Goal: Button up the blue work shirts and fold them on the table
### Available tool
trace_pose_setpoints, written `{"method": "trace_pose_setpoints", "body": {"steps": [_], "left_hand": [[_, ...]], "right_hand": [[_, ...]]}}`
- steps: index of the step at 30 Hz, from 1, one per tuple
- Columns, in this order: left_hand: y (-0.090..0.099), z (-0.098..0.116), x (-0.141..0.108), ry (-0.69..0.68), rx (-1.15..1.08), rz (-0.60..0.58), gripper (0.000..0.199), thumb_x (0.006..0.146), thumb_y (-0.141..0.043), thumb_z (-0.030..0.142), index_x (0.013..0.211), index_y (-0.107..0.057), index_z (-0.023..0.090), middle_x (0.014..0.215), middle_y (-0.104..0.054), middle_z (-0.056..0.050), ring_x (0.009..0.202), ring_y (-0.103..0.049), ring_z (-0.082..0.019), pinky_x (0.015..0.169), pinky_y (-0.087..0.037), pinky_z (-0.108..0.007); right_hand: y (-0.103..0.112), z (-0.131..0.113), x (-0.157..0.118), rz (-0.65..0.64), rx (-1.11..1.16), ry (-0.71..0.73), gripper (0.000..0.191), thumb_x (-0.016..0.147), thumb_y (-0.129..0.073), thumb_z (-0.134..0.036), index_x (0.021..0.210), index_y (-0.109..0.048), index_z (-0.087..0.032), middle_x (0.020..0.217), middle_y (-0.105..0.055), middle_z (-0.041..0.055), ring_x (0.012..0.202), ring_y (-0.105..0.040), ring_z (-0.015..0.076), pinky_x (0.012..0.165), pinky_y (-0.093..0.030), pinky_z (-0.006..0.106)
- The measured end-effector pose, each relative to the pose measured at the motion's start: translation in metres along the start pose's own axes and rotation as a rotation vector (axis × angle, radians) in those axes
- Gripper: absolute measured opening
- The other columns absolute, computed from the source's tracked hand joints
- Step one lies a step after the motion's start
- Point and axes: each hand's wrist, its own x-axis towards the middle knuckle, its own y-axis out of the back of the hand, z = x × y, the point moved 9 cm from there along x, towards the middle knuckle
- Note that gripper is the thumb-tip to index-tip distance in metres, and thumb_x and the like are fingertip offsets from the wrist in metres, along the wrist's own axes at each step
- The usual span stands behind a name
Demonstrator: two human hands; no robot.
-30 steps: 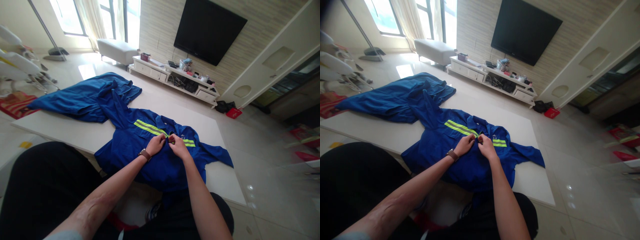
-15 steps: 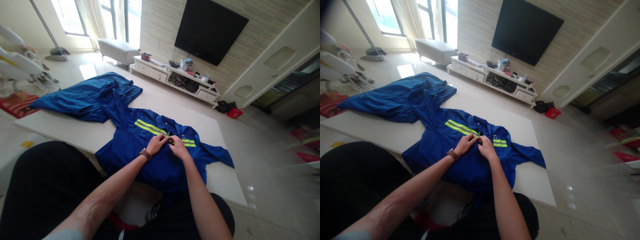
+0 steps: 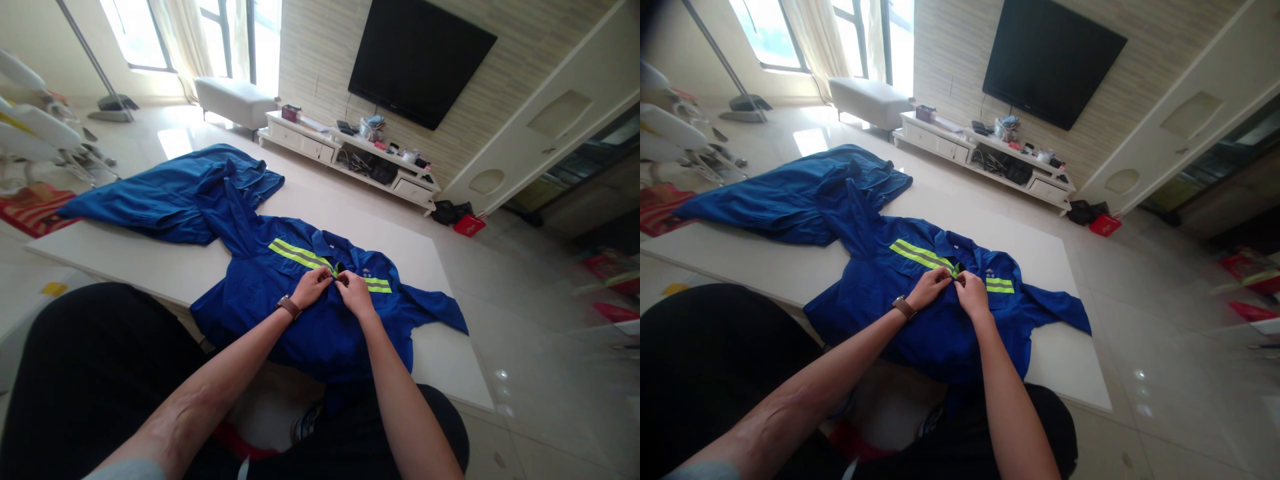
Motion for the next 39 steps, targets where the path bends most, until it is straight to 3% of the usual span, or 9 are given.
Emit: {"method": "trace_pose_setpoints", "body": {"steps": [12,29,39], "left_hand": [[-0.001,0.001,-0.002,-0.021,-0.004,-0.006,0.012,0.092,-0.060,0.029,0.095,-0.067,0.019,0.081,-0.066,-0.001,0.070,-0.056,-0.015,0.068,-0.044,-0.026],[0.002,0.000,0.000,0.008,-0.151,-0.009,0.020,0.092,-0.062,0.032,0.080,-0.067,0.018,0.073,-0.064,0.000,0.070,-0.057,-0.015,0.068,-0.044,-0.026],[0.003,-0.005,0.001,-0.008,-0.094,0.019,0.018,0.092,-0.061,0.030,0.081,-0.067,0.018,0.075,-0.065,0.000,0.071,-0.057,-0.016,0.069,-0.045,-0.026]], "right_hand": [[0.002,-0.003,0.005,0.056,0.022,-0.017,0.015,0.088,-0.061,-0.016,0.083,-0.074,-0.022,0.087,-0.077,0.0050,0.083,-0.069,0.0210,0.080,-0.049,0.029],[0.016,-0.025,0.000,0.113,-0.051,0.063,0.013,0.089,-0.058,-0.018,0.080,-0.067,-0.022,0.086,-0.072,0.0041,0.080,-0.065,0.0193,0.078,-0.046,0.029],[0.012,-0.026,0.000,0.074,-0.050,0.074,0.013,0.084,-0.057,-0.015,0.079,-0.067,-0.021,0.085,-0.070,0.0037,0.080,-0.064,0.0186,0.079,-0.048,0.029]]}}
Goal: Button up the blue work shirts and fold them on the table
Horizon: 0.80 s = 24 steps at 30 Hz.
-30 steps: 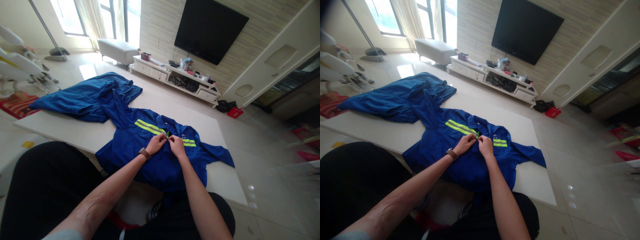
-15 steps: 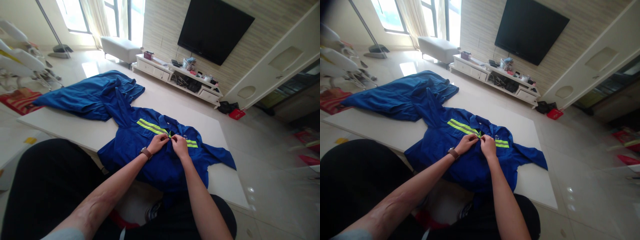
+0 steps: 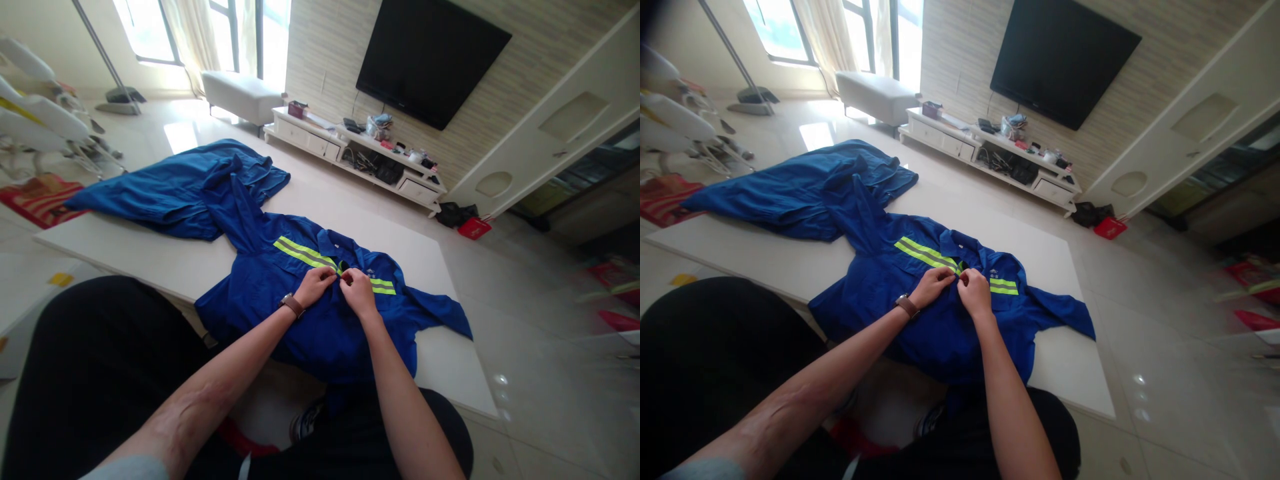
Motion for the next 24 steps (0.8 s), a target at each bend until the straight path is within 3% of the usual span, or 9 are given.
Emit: {"method": "trace_pose_setpoints", "body": {"steps": [8,18,24], "left_hand": [[0.001,-0.002,0.001,-0.014,0.050,0.034,0.007,0.089,-0.059,0.019,0.087,-0.066,0.018,0.084,-0.069,-0.002,0.080,-0.063,-0.018,0.076,-0.049,-0.029],[0.001,0.000,-0.001,0.007,0.011,0.034,0.012,0.088,-0.059,0.015,0.098,-0.064,0.019,0.084,-0.070,-0.001,0.079,-0.067,-0.017,0.076,-0.052,-0.029],[0.003,0.003,-0.002,0.003,0.014,0.041,0.006,0.088,-0.064,0.024,0.085,-0.064,0.018,0.079,-0.068,-0.001,0.073,-0.063,-0.015,0.070,-0.049,-0.026]], "right_hand": [[-0.004,0.001,0.000,-0.026,-0.005,0.019,0.012,0.083,-0.059,-0.013,0.085,-0.069,-0.020,0.089,-0.070,0.0037,0.082,-0.064,0.0182,0.080,-0.048,0.029],[-0.008,0.000,0.000,-0.025,-0.008,0.047,0.013,0.086,-0.057,-0.011,0.084,-0.067,-0.020,0.089,-0.068,0.0039,0.083,-0.064,0.0181,0.080,-0.047,0.028],[-0.011,-0.006,-0.003,-0.025,-0.073,0.057,0.015,0.086,-0.056,-0.009,0.082,-0.064,-0.021,0.087,-0.067,0.0041,0.080,-0.062,0.0186,0.076,-0.045,0.027]]}}
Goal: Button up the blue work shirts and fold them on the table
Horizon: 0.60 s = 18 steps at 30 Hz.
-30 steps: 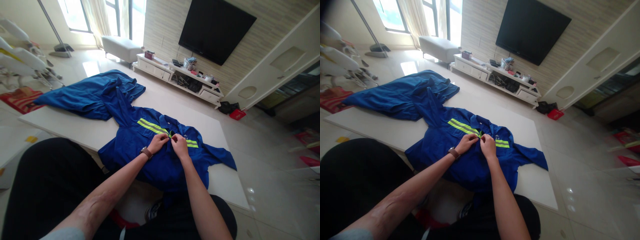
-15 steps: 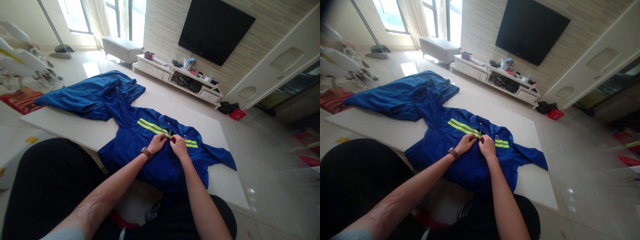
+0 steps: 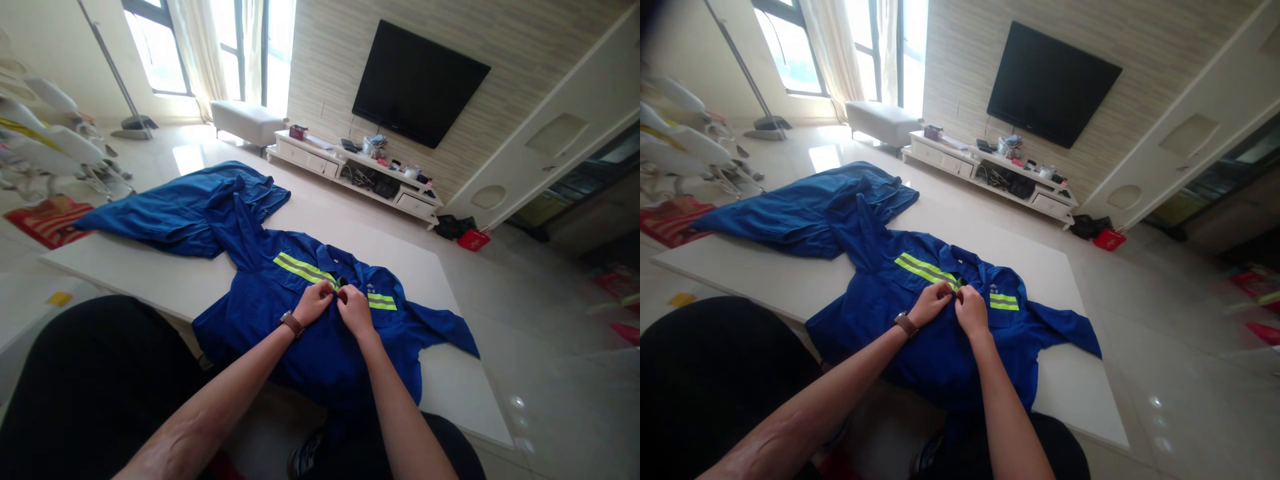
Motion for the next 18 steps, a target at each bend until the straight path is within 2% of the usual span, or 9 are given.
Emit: {"method": "trace_pose_setpoints", "body": {"steps": [3,10,15,18], "left_hand": [[0.001,0.001,0.000,0.014,-0.011,0.003,0.016,0.090,-0.065,0.032,0.082,-0.065,0.018,0.078,-0.068,-0.002,0.072,-0.063,-0.016,0.069,-0.049,-0.027],[0.008,-0.001,0.001,0.040,0.026,0.060,0.015,0.088,-0.065,0.030,0.079,-0.064,0.018,0.071,-0.066,0.000,0.065,-0.060,-0.014,0.063,-0.046,-0.025],[0.001,-0.012,0.002,0.085,-0.166,0.026,0.015,0.088,-0.065,0.029,0.094,-0.056,0.021,0.074,-0.071,0.000,0.072,-0.070,-0.017,0.067,-0.051,-0.026],[0.000,-0.014,0.003,0.086,-0.216,0.019,0.017,0.087,-0.065,0.028,0.096,-0.053,0.021,0.077,-0.072,0.000,0.075,-0.071,-0.017,0.068,-0.053,-0.026]], "right_hand": [[0.000,-0.004,-0.001,0.001,-0.028,0.009,0.016,0.086,-0.054,-0.009,0.081,-0.063,-0.022,0.088,-0.066,0.0043,0.079,-0.061,0.0187,0.073,-0.043,0.027],[0.001,-0.006,-0.001,0.009,-0.025,0.014,0.014,0.087,-0.056,-0.010,0.086,-0.063,-0.022,0.092,-0.065,0.0042,0.083,-0.062,0.0194,0.076,-0.045,0.029],[0.003,-0.007,-0.001,0.024,-0.013,0.002,0.011,0.091,-0.056,-0.015,0.085,-0.063,-0.022,0.091,-0.066,0.0043,0.084,-0.063,0.0199,0.077,-0.046,0.029],[0.005,-0.007,-0.001,0.039,-0.008,-0.013,0.014,0.094,-0.055,-0.018,0.083,-0.063,-0.023,0.090,-0.066,0.0044,0.083,-0.063,0.0197,0.075,-0.044,0.028]]}}
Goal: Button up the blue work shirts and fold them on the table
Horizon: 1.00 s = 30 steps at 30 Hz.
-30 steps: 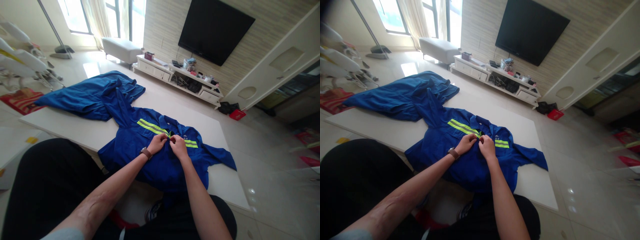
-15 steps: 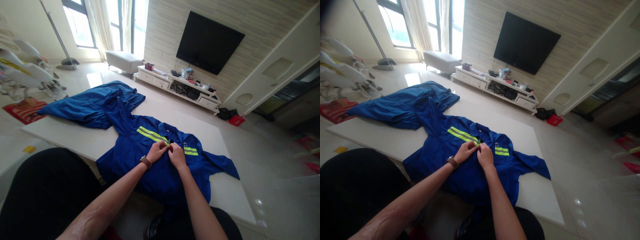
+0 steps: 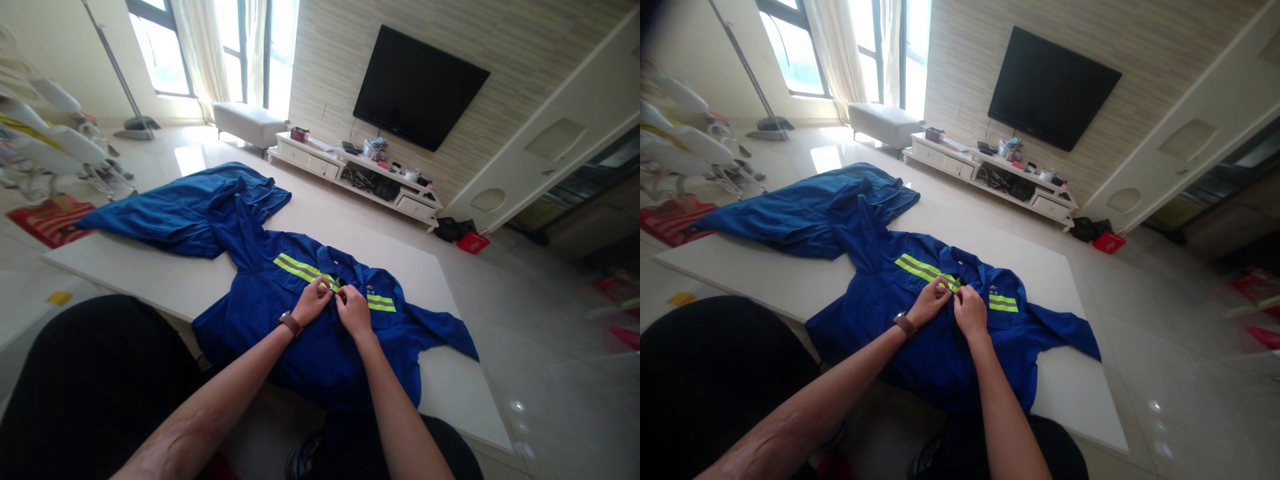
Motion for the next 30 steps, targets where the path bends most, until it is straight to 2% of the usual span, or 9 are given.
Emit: {"method": "trace_pose_setpoints", "body": {"steps": [7,14,18,21,23,25,27,30], "left_hand": [[0.000,0.003,-0.002,0.005,0.047,0.005,0.028,0.078,-0.075,0.024,0.096,-0.055,0.020,0.074,-0.068,0.003,0.069,-0.068,-0.014,0.066,-0.052,-0.023],[0.002,0.003,-0.004,0.025,0.093,0.027,0.027,0.076,-0.070,0.016,0.097,-0.055,0.020,0.075,-0.068,0.003,0.061,-0.063,-0.010,0.058,-0.046,-0.019],[-0.001,0.007,-0.003,-0.032,0.119,-0.009,0.032,0.073,-0.061,0.005,0.100,-0.054,0.020,0.076,-0.064,0.004,0.057,-0.055,-0.008,0.054,-0.040,-0.017],[-0.002,0.008,-0.004,-0.059,0.198,-0.008,0.032,0.074,-0.057,0.003,0.101,-0.056,0.020,0.079,-0.062,0.004,0.058,-0.053,-0.008,0.058,-0.043,-0.019],[0.000,0.012,-0.005,-0.088,0.301,0.028,0.030,0.075,-0.058,0.003,0.099,-0.057,0.020,0.085,-0.062,0.002,0.065,-0.057,-0.010,0.065,-0.048,-0.022],[0.002,0.021,-0.008,-0.153,0.426,0.082,0.030,0.076,-0.061,0.005,0.101,-0.060,0.020,0.099,-0.063,-0.003,0.085,-0.063,-0.016,0.080,-0.053,-0.028],[0.000,0.030,-0.011,-0.210,0.550,0.117,0.032,0.078,-0.063,0.007,0.106,-0.062,0.021,0.114,-0.063,-0.007,0.108,-0.061,-0.022,0.096,-0.051,-0.036],[-0.009,0.034,-0.012,-0.214,0.684,0.054,0.036,0.083,-0.063,0.012,0.117,-0.062,0.024,0.124,-0.064,-0.007,0.122,-0.058,-0.026,0.105,-0.046,-0.042]], "right_hand": [[0.004,0.004,0.000,0.021,-0.007,-0.051,0.014,0.091,-0.058,-0.020,0.079,-0.063,-0.023,0.086,-0.069,0.0031,0.080,-0.063,0.0190,0.068,-0.040,0.027],[0.006,0.009,0.000,0.047,-0.038,-0.105,0.013,0.088,-0.061,-0.020,0.077,-0.065,-0.024,0.086,-0.072,0.0028,0.080,-0.064,0.0195,0.065,-0.037,0.028],[-0.005,0.025,0.004,0.007,0.074,-0.195,0.011,0.086,-0.063,-0.023,0.076,-0.067,-0.023,0.080,-0.073,0.0028,0.076,-0.064,0.0198,0.068,-0.042,0.027],[-0.010,0.040,0.005,-0.031,0.092,-0.285,0.013,0.089,-0.061,-0.027,0.080,-0.069,-0.022,0.082,-0.074,0.0030,0.078,-0.066,0.0198,0.070,-0.044,0.027],[-0.006,0.047,0.005,-0.027,0.022,-0.329,0.011,0.089,-0.060,-0.027,0.083,-0.070,-0.023,0.087,-0.074,0.0031,0.082,-0.066,0.0200,0.071,-0.045,0.027],[0.002,0.052,0.006,-0.019,-0.051,-0.360,0.009,0.087,-0.060,-0.026,0.087,-0.069,-0.024,0.091,-0.073,0.0030,0.085,-0.065,0.0202,0.072,-0.045,0.027],[0.011,0.057,0.007,-0.018,-0.109,-0.362,0.010,0.087,-0.060,-0.027,0.091,-0.069,-0.024,0.096,-0.072,0.0041,0.089,-0.065,0.0209,0.075,-0.046,0.028],[0.019,0.069,0.005,-0.049,-0.239,-0.316,0.022,0.089,-0.058,-0.030,0.107,-0.069,-0.023,0.115,-0.070,0.0087,0.108,-0.062,0.0252,0.088,-0.049,0.034]]}}
